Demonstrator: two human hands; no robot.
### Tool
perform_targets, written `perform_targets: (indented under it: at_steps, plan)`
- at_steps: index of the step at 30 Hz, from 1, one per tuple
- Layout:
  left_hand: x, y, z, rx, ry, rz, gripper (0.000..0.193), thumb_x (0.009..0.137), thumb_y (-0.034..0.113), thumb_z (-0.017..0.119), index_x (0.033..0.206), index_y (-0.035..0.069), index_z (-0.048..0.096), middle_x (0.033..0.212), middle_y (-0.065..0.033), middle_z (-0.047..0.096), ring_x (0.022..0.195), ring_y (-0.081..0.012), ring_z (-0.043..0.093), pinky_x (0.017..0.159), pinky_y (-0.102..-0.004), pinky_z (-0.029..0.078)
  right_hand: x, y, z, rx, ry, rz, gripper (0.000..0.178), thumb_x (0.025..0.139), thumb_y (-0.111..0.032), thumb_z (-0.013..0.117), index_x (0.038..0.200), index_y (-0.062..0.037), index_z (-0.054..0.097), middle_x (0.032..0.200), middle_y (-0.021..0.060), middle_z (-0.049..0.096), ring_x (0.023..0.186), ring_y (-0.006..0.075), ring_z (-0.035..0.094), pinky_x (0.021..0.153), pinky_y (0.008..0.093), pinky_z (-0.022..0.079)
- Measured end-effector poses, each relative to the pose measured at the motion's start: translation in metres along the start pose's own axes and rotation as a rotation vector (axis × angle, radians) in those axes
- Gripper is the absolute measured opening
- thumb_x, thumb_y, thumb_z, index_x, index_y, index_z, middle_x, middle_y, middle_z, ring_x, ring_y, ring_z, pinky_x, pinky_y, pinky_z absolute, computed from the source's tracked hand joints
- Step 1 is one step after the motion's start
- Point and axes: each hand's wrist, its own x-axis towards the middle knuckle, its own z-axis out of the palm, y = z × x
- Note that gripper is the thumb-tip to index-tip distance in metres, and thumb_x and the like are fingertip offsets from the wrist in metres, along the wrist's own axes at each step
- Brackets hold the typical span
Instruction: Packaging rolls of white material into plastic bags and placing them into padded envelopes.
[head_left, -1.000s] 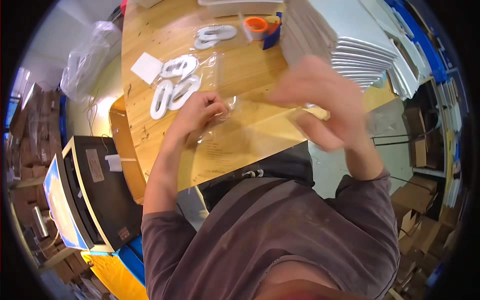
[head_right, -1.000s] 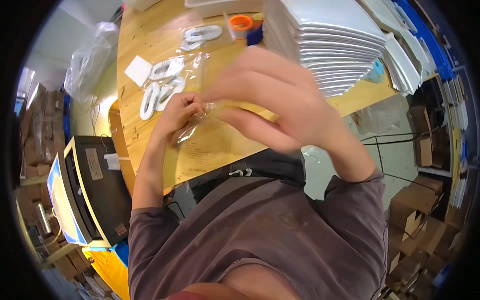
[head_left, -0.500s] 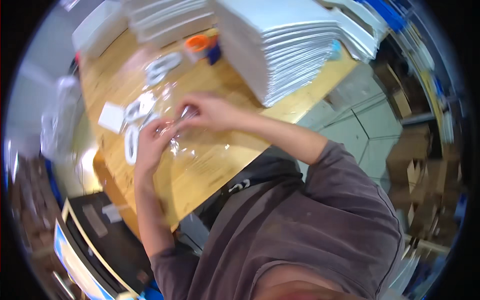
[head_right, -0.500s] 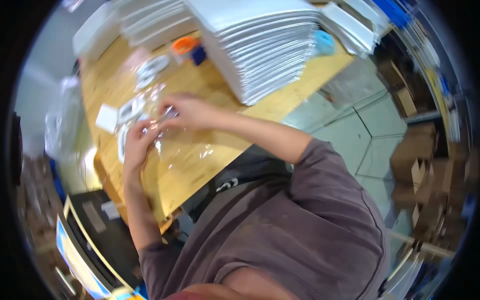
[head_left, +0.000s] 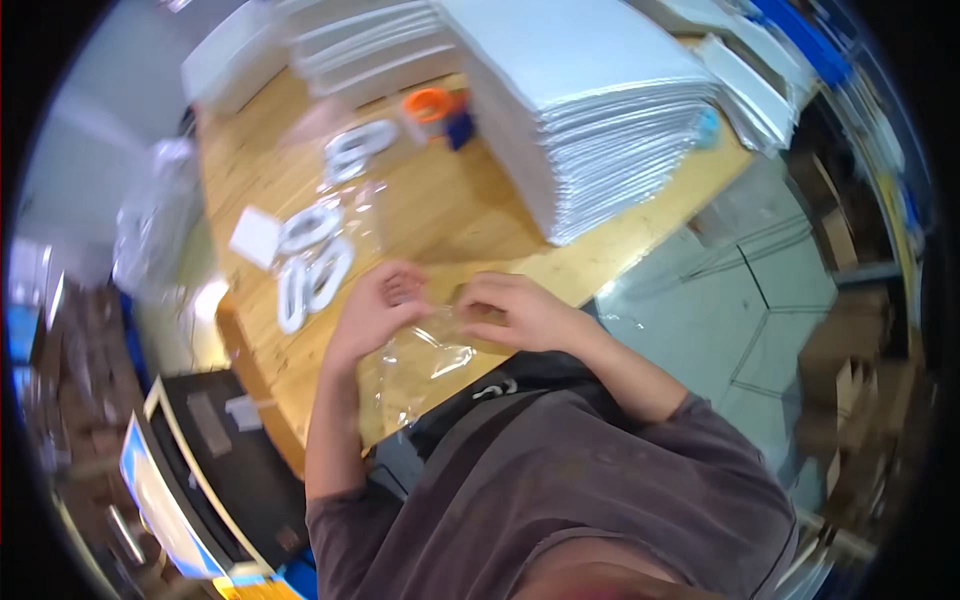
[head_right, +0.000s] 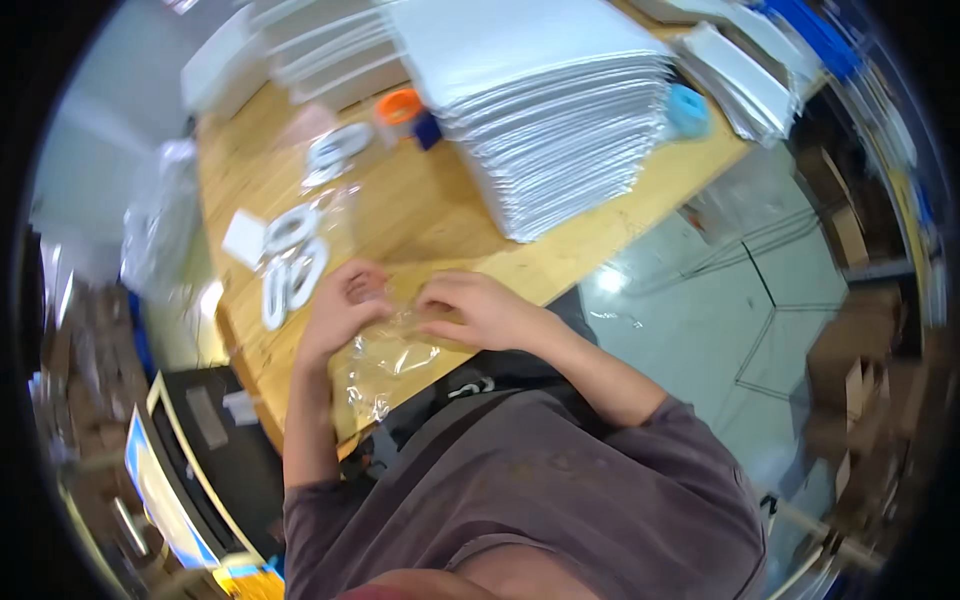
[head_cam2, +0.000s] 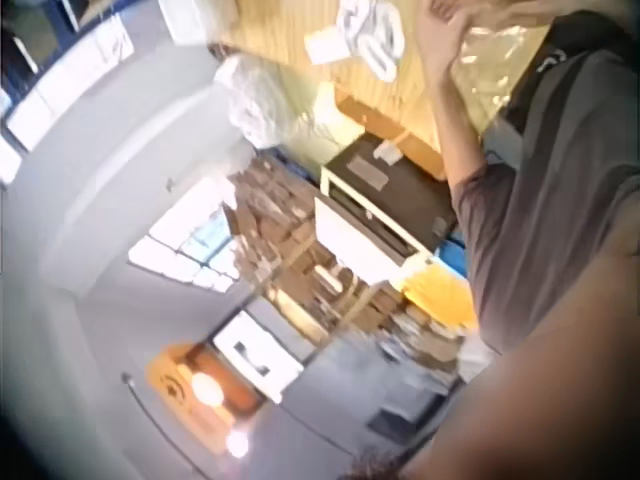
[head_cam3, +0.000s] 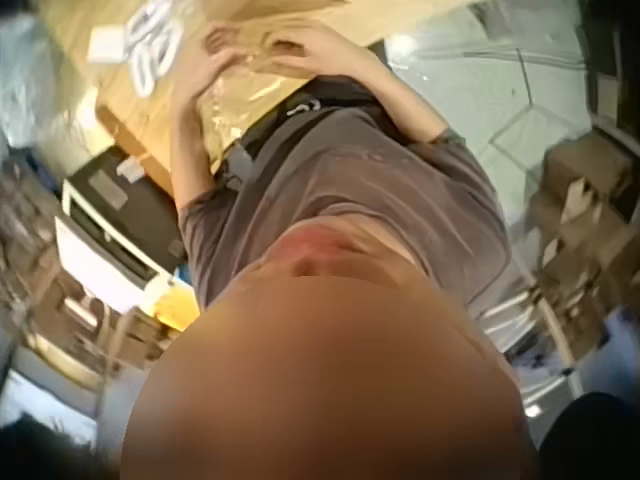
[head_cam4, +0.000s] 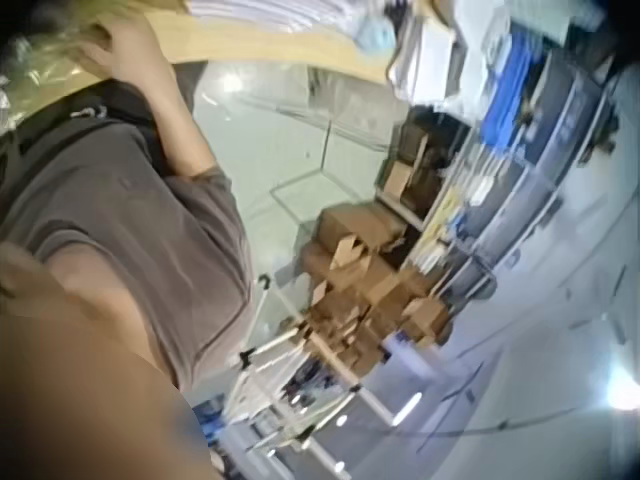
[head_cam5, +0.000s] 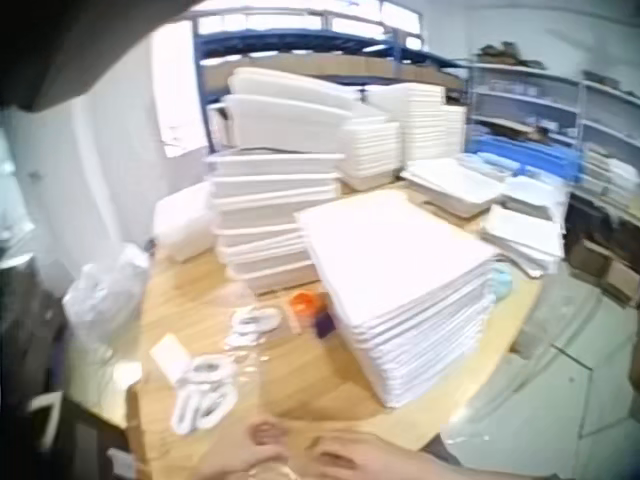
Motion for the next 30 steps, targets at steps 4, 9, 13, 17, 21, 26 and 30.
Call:
perform_targets:
  at_steps: [4, 9, 13, 17, 21, 26, 30]
  plan:
    - [-0.007, 0.0, -0.009, -0.056, -0.059, -0.023, 0.046, 0.079, -0.006, 0.072, 0.123, 0.002, 0.062, 0.088, -0.0046, 0.067, 0.079, -0.0111, 0.062, 0.071, -0.0208, 0.05, 0.012, -0.01, 0.0, 0.001, -0.203, 0.112, 0.009, 0.088, -0.009, 0.071, 0.085, -0.0016, 0.067, 0.08, 0.0046, 0.063, 0.068, 0.0192, 0.053, 0.063, 0.0296, 0.041]
    - [-0.01, -0.003, -0.027, -0.192, 0.058, 0.097, 0.044, 0.085, -0.005, 0.069, 0.127, 0.003, 0.06, 0.091, -0.0064, 0.071, 0.078, -0.0113, 0.065, 0.069, -0.0201, 0.052, 0.07, -0.009, 0.003, 0.037, -0.268, 0.137, 0.019, 0.09, -0.009, 0.067, 0.073, -0.0006, 0.065, 0.069, 0.0006, 0.06, 0.059, 0.0126, 0.046, 0.057, 0.0266, 0.038]
    - [-0.006, 0.002, -0.046, -0.273, 0.287, 0.188, 0.042, 0.088, -0.003, 0.068, 0.128, 0.003, 0.059, 0.091, -0.0066, 0.071, 0.073, -0.0117, 0.065, 0.068, -0.0199, 0.053, 0.121, 0.03, 0.023, 0.221, -0.262, 0.192, 0.031, 0.093, -0.016, 0.069, 0.066, -0.0017, 0.06, 0.06, -0.0029, 0.052, 0.056, 0.0107, 0.042, 0.052, 0.0255, 0.033]
    - [-0.009, -0.002, -0.068, -0.179, 0.344, 0.18, 0.041, 0.087, 0.002, 0.07, 0.127, 0.002, 0.061, 0.088, -0.0066, 0.071, 0.068, -0.0114, 0.063, 0.061, -0.0206, 0.048, 0.136, 0.041, 0.04, 0.389, -0.252, 0.263, 0.025, 0.093, -0.013, 0.068, 0.071, -0.003, 0.063, 0.063, -0.003, 0.054, 0.058, 0.0099, 0.045, 0.054, 0.0244, 0.035]
    - [-0.019, -0.005, -0.079, -0.085, 0.147, 0.072, 0.043, 0.085, 0.0, 0.071, 0.127, 0.003, 0.061, 0.083, -0.0051, 0.071, 0.065, -0.0105, 0.062, 0.058, -0.0194, 0.045, 0.13, 0.035, 0.047, 0.592, -0.17, 0.336, 0.014, 0.092, -0.011, 0.068, 0.081, -0.0036, 0.066, 0.068, -0.0025, 0.056, 0.061, 0.0092, 0.047, 0.057, 0.0233, 0.038]
    - [-0.037, 0.021, -0.07, 0.231, -0.335, -0.094, 0.032, 0.08, -0.004, 0.074, 0.11, 0.004, 0.068, 0.072, -0.0008, 0.067, 0.062, -0.0078, 0.06, 0.054, -0.0183, 0.039, 0.128, 0.039, 0.055, 0.375, -0.21, 0.231, 0.013, 0.091, -0.013, 0.07, 0.1, -0.0048, 0.068, 0.083, 0.0007, 0.061, 0.071, 0.0116, 0.052, 0.067, 0.024, 0.043]
    - [-0.028, 0.018, -0.038, 0.185, -0.477, -0.129, 0.016, 0.078, -0.004, 0.077, 0.087, 0.005, 0.068, 0.071, 0.0006, 0.066, 0.061, -0.0076, 0.056, 0.055, -0.0191, 0.039, 0.145, 0.067, 0.088, -0.435, -0.277, -0.372, 0.045, 0.088, -0.028, 0.075, 0.127, -0.0089, 0.062, 0.119, 0.0095, 0.06, 0.103, 0.0244, 0.055, 0.09, 0.0322, 0.044]
